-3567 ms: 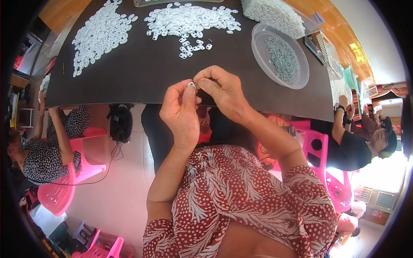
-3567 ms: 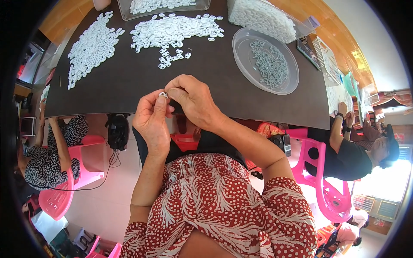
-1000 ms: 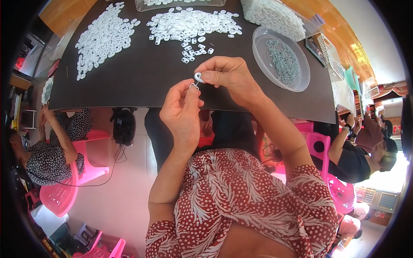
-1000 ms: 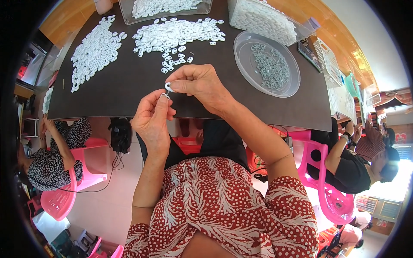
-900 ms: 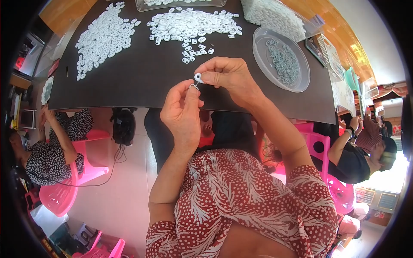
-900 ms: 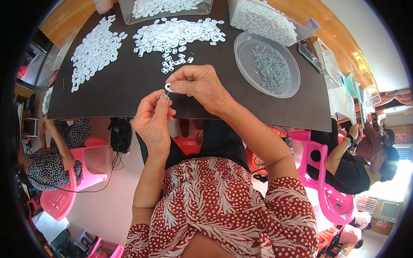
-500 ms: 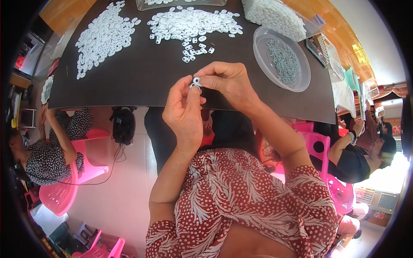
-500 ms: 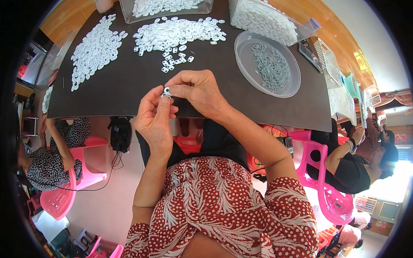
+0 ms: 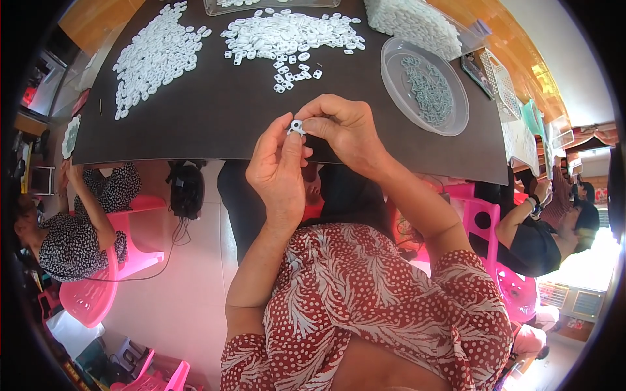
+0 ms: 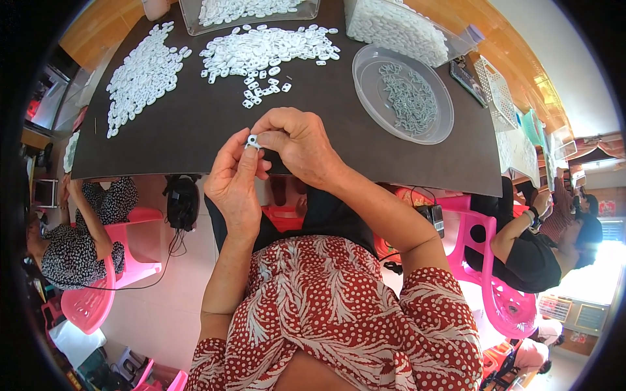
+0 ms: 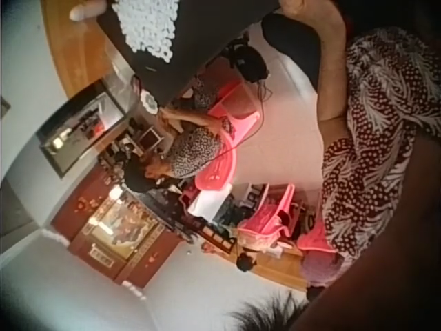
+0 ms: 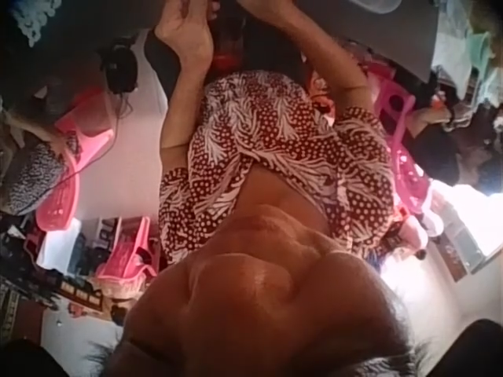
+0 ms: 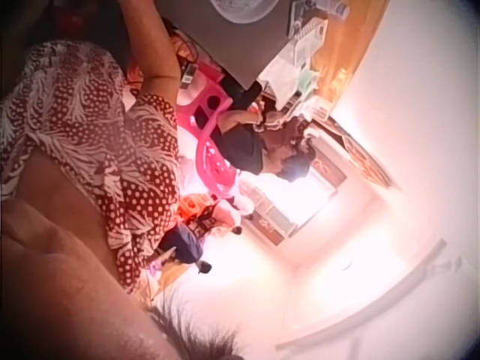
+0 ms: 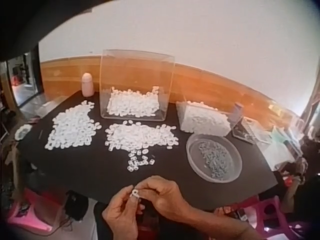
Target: Assembling small white plastic components by fitting them together at a workshop table.
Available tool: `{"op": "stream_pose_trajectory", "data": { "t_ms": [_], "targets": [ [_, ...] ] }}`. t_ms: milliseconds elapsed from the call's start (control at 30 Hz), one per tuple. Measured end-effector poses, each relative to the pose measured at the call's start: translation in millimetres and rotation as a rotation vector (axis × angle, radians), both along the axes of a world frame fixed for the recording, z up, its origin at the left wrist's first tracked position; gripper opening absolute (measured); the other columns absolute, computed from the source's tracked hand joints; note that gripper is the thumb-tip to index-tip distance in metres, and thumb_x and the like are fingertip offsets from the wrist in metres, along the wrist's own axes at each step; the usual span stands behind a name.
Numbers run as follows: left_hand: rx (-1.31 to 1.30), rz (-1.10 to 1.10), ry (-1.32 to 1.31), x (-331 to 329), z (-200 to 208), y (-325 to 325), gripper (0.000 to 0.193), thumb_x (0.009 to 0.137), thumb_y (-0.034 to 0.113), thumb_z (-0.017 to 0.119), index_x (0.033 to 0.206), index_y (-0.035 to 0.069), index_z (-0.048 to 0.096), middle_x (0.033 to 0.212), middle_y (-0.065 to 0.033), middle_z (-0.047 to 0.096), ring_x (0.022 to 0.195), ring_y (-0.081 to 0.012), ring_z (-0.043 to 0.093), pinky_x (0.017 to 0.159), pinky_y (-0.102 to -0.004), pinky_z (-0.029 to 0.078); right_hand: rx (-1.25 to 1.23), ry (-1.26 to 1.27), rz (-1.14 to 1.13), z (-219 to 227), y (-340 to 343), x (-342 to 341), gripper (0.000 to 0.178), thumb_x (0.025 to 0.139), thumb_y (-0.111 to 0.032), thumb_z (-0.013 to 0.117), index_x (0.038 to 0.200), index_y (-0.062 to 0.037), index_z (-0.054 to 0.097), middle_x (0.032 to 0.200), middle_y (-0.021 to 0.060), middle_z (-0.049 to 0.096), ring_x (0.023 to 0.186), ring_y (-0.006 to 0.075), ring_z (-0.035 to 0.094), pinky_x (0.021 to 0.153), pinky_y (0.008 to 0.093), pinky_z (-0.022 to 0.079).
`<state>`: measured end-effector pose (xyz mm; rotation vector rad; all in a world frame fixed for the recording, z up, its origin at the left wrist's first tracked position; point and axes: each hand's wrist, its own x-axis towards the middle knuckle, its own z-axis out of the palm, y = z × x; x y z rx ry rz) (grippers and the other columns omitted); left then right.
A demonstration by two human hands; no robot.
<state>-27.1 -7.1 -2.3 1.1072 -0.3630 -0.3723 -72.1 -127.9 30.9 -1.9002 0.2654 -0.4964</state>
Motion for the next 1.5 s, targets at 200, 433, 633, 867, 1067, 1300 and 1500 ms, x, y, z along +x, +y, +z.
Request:
{"op": "stream_pose_trajectory", "data": {
  "t_ms": [200, 433, 633, 867, 1067, 1300, 1500],
  "targets": [
    [0.042, -0.015, 0.026, 0, 0, 1, 0.026, 0.089, 0.001, 0.055, 0.115, -0.003, 0.057, 0.090, -0.0052, 0.059, 0.068, -0.0082, 0.057, 0.060, -0.0188, 0.047, 0.145, -0.028, -0.030, 1, 6, -1, 0.004, 0.078, -0.002, 0.061, 0.080, 0.0011, 0.064, 0.072, 0.0063, 0.061, 0.067, 0.0117, 0.057, 0.061, 0.0267, 0.046],
    [-0.011, -0.017, 0.064, -1, 1, 0, 0.027, 0.089, 0.002, 0.055, 0.116, -0.003, 0.057, 0.085, -0.0053, 0.061, 0.067, -0.0080, 0.057, 0.059, -0.0191, 0.046, -0.111, -0.075, -0.059, -2, 6, -3, 0.006, 0.078, -0.004, 0.061, 0.081, -0.0015, 0.065, 0.072, 0.0074, 0.060, 0.072, 0.0205, 0.055, 0.066, 0.0324, 0.044],
    [-0.055, 0.027, 0.050, -1, 2, -2, 0.026, 0.090, 0.002, 0.055, 0.115, -0.004, 0.057, 0.083, -0.0048, 0.060, 0.067, -0.0077, 0.056, 0.059, -0.0198, 0.046, -0.292, -0.128, -0.038, -7, 7, -4, 0.010, 0.078, -0.004, 0.060, 0.087, -0.0032, 0.064, 0.073, 0.0067, 0.056, 0.073, 0.0235, 0.051, 0.065, 0.0347, 0.043],
    [-0.118, 0.059, 0.175, -2, 9, -2, 0.021, 0.089, 0.001, 0.055, 0.108, -0.006, 0.059, 0.083, -0.0055, 0.062, 0.069, -0.0085, 0.057, 0.061, -0.0211, 0.048, -0.287, -0.126, -0.038, -6, 15, -8, 0.017, 0.073, -0.003, 0.062, 0.090, -0.0027, 0.063, 0.075, 0.0071, 0.055, 0.073, 0.0236, 0.050, 0.065, 0.0348, 0.042],
    [-0.078, 0.102, 0.268, 0, 14, 0, 0.018, 0.088, 0.001, 0.057, 0.103, -0.006, 0.061, 0.085, -0.0073, 0.064, 0.071, -0.0093, 0.059, 0.065, -0.0215, 0.049, -0.459, -0.263, -0.095, -10, 18, -6, 0.022, 0.069, -0.002, 0.065, 0.090, -0.0005, 0.063, 0.081, 0.0093, 0.059, 0.075, 0.0240, 0.052, 0.065, 0.0340, 0.044],
    [-0.133, 0.040, 0.230, 0, 11, 3, 0.018, 0.089, 0.002, 0.057, 0.104, -0.007, 0.060, 0.089, -0.0078, 0.064, 0.074, -0.0093, 0.059, 0.068, -0.0211, 0.049, -0.401, -0.301, -0.130, -15, 19, -7, 0.022, 0.068, 0.001, 0.065, 0.090, -0.0003, 0.063, 0.081, 0.0093, 0.061, 0.073, 0.0242, 0.053, 0.063, 0.0333, 0.045],
    [-0.150, 0.024, 0.105, 1, 1, 6, 0.024, 0.089, 0.006, 0.057, 0.109, -0.008, 0.059, 0.093, -0.0091, 0.063, 0.077, -0.0120, 0.058, 0.066, -0.0233, 0.049, -0.318, -0.295, -0.128, -18, 23, -9, 0.025, 0.067, 0.002, 0.065, 0.092, 0.0002, 0.063, 0.081, 0.0090, 0.062, 0.072, 0.0232, 0.053, 0.063, 0.0327, 0.045]
  ]
}}
